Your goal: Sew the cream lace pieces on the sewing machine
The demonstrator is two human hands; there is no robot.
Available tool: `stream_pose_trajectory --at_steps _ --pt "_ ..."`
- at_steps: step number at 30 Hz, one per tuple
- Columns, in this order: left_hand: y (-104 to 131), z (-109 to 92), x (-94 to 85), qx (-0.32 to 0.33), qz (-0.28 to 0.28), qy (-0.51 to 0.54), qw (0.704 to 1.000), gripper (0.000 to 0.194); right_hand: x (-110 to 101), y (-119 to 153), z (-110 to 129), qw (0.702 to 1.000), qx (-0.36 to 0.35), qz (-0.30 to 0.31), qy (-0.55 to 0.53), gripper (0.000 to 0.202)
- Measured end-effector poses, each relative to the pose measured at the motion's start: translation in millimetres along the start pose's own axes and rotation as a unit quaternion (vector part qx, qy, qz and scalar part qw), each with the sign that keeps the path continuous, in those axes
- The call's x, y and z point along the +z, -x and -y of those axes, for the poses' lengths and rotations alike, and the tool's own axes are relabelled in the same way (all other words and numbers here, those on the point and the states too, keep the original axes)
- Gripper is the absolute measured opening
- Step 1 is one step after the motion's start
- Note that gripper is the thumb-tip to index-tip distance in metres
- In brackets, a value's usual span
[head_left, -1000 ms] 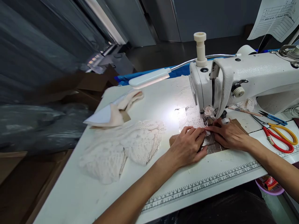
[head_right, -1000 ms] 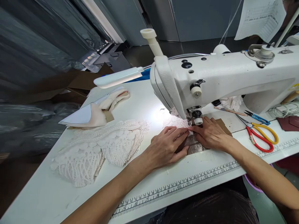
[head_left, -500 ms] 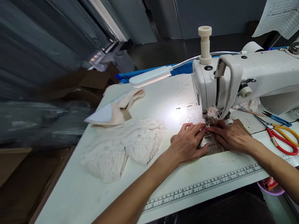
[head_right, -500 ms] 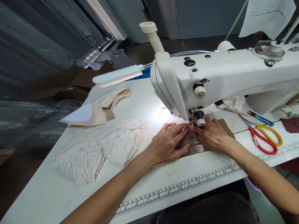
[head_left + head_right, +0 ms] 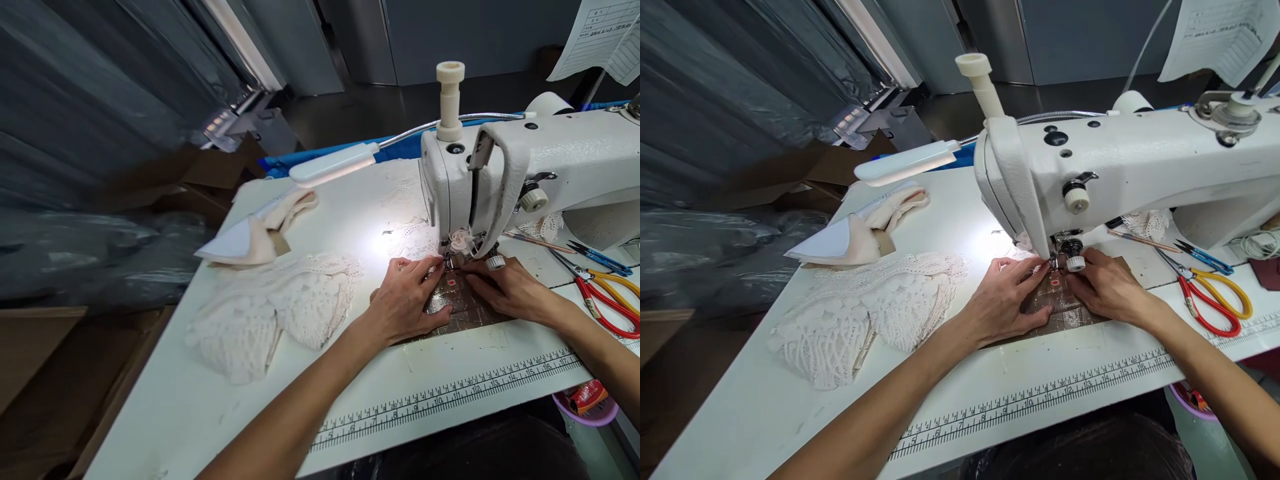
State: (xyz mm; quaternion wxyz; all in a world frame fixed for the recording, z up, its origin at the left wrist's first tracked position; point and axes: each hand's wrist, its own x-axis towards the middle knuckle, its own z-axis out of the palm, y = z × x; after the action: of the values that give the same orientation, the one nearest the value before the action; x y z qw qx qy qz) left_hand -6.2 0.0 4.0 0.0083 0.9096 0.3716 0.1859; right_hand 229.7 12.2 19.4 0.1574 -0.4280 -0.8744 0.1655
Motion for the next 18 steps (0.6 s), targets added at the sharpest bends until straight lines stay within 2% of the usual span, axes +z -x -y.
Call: stream_pose_trajectory --at_steps 6,12,18 --pt "-1 1 1.3 -0.007 0.003 0.013 1.0 0.057 -2 -13 -4 0.99 0.117 -0.018 -0.073 0.047" --pt "0 -1 1.1 -0.012 0.012 -0.001 1.0 0.06 2 -3 3 0.998 0.039 -0.033 -0.043 0.047" --pt "-1 4 1.8 -0.025 0.03 0.016 0.999 0.069 11 4 0 0.999 0.002 -0.044 0.022 0.037"
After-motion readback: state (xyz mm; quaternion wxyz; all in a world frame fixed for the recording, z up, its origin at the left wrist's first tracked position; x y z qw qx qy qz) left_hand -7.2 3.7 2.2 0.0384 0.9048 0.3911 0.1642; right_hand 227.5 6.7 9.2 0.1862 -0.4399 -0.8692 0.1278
